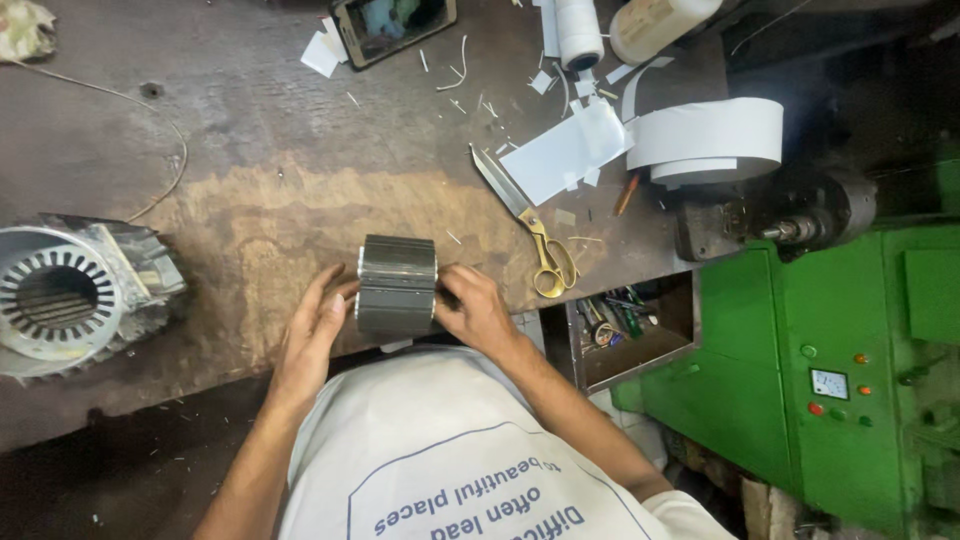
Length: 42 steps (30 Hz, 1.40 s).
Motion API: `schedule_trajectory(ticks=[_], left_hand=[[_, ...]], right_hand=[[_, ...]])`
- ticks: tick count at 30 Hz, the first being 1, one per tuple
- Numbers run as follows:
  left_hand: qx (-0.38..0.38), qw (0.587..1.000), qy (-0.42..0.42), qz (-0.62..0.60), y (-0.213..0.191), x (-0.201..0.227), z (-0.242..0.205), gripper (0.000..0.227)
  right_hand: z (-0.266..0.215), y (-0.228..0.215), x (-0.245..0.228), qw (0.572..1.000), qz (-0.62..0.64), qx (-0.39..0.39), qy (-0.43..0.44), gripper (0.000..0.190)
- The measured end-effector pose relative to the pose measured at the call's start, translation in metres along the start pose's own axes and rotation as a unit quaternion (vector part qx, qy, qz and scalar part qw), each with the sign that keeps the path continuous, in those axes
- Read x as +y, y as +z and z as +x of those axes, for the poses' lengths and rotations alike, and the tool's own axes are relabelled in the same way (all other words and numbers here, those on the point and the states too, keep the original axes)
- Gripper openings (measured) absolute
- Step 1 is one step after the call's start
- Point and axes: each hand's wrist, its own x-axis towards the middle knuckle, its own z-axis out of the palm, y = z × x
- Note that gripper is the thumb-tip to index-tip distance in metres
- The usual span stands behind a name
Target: The person cuts small rectangular pieces of white material using shears and inserts them into the slots of a cylindrical motor rotor. The person repeats this process multiple times, cutting and placing the pieces into the rotor slots.
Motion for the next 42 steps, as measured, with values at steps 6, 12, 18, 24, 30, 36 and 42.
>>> schedule_trajectory(ticks=[6,12,18,24,30,36,42], left_hand=[[-0.001,1.0,0.03,-0.009,0.004,-0.002,0.001,0.069],[0.028,0.998,-0.056,-0.004,0.002,-0.004,0.006,0.067],[0.014,0.995,-0.094,-0.043,0.002,0.004,0.02,0.05],[0.032,0.992,-0.116,-0.033,0.006,0.004,0.036,0.031],[0.038,0.992,-0.114,-0.03,0.001,-0.006,0.041,0.026],[0.051,0.995,-0.083,-0.037,-0.004,-0.021,0.048,0.03],[0.067,0.993,-0.073,0.065,-0.01,-0.018,0.053,0.027]], right_hand=[[-0.005,-0.001,0.01,0.993,0.104,0.011,0.047,0.014],[-0.009,0.004,0.022,0.992,0.107,0.037,0.061,0.026],[-0.007,-0.004,0.025,0.995,0.079,0.045,-0.031,0.028],[-0.007,-0.002,0.016,0.985,0.138,0.086,0.055,0.024],[-0.016,0.009,0.011,0.99,0.095,0.051,0.094,0.021],[-0.024,0.005,-0.001,0.994,0.067,0.085,0.023,0.028],[-0.024,-0.009,-0.006,0.976,0.182,0.013,0.115,0.034]])
